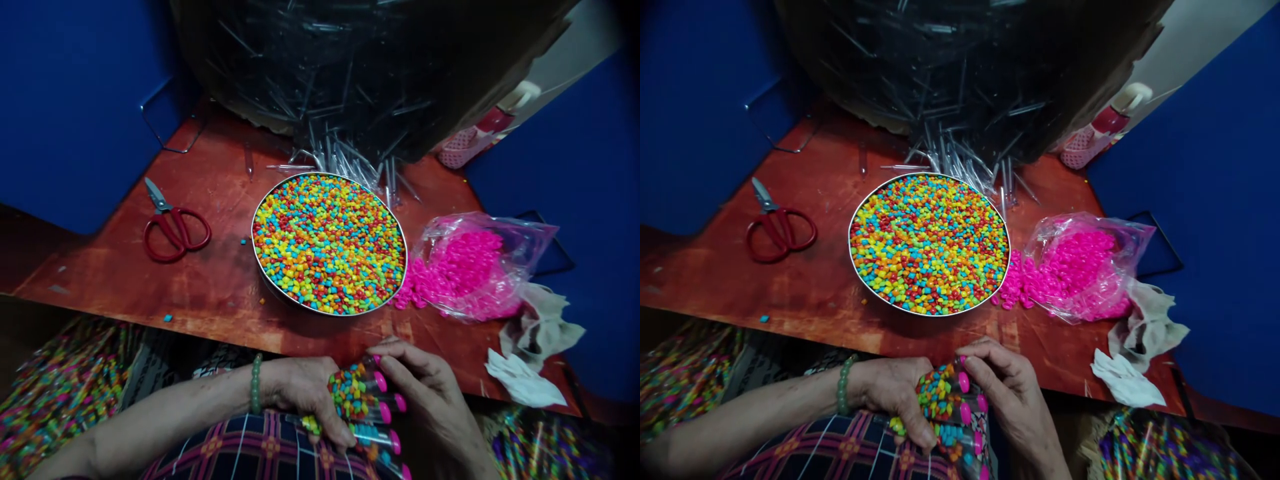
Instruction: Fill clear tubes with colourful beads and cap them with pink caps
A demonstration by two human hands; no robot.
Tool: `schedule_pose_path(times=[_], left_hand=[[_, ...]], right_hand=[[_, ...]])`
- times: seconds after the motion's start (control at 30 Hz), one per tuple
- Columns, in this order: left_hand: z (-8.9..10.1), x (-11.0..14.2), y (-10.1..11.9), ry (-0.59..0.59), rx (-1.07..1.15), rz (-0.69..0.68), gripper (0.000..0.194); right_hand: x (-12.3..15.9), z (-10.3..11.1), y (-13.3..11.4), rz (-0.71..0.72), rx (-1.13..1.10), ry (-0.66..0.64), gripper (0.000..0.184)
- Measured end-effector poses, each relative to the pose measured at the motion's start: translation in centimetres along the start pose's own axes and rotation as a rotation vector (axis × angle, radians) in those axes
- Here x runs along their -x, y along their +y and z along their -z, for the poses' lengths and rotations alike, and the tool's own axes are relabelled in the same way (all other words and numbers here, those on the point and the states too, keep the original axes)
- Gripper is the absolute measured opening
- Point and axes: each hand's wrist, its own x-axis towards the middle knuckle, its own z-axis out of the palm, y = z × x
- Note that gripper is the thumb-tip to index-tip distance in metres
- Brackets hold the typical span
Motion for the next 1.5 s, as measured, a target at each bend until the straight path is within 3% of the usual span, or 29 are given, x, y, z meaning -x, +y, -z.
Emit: schedule_pose_path(times=[0.27,0.4,0.57,0.7,0.9,1.07,1.17,1.3,1.4,1.5], left_hand=[[0.2,0.1,-0.5,-0.008,-0.024,-0.022,0.028],[-0.1,0.1,-0.8,-0.011,-0.033,0.010,0.027],[-0.6,0.4,-0.4,0.062,-0.079,0.031,0.030],[-1.0,0.8,0.4,0.147,-0.284,0.030,0.037],[-1.0,1.0,1.3,0.147,-0.405,0.076,0.024],[-0.9,0.8,0.8,0.124,-0.504,0.123,0.022],[-0.9,0.7,0.5,0.122,-0.493,0.097,0.026],[-1.2,0.6,0.7,0.062,-0.362,-0.120,0.027],[-1.7,0.8,1.4,-0.075,-0.193,-0.261,0.027],[-2.1,1.0,2.0,-0.140,-0.100,-0.387,0.030]], right_hand=[[-0.1,0.1,-1.4,0.075,0.161,-0.053,0.017],[-0.1,0.2,-1.9,0.055,0.179,-0.141,0.018],[-0.9,0.6,-1.0,-0.035,-0.076,-0.192,0.015],[-1.4,1.1,-0.4,-0.112,-0.260,-0.351,0.006],[-1.9,1.6,-0.7,-0.301,-0.243,-0.391,0.014],[-2.0,1.3,-0.1,-0.338,-0.260,-0.454,0.014],[-1.8,0.9,0.2,-0.328,-0.300,-0.444,0.014],[-1.3,0.7,0.0,-0.265,-0.301,-0.296,0.019],[-0.1,1.3,0.0,-0.051,-0.430,-0.086,0.034],[1.8,1.7,0.7,0.223,-0.538,0.018,0.058]])
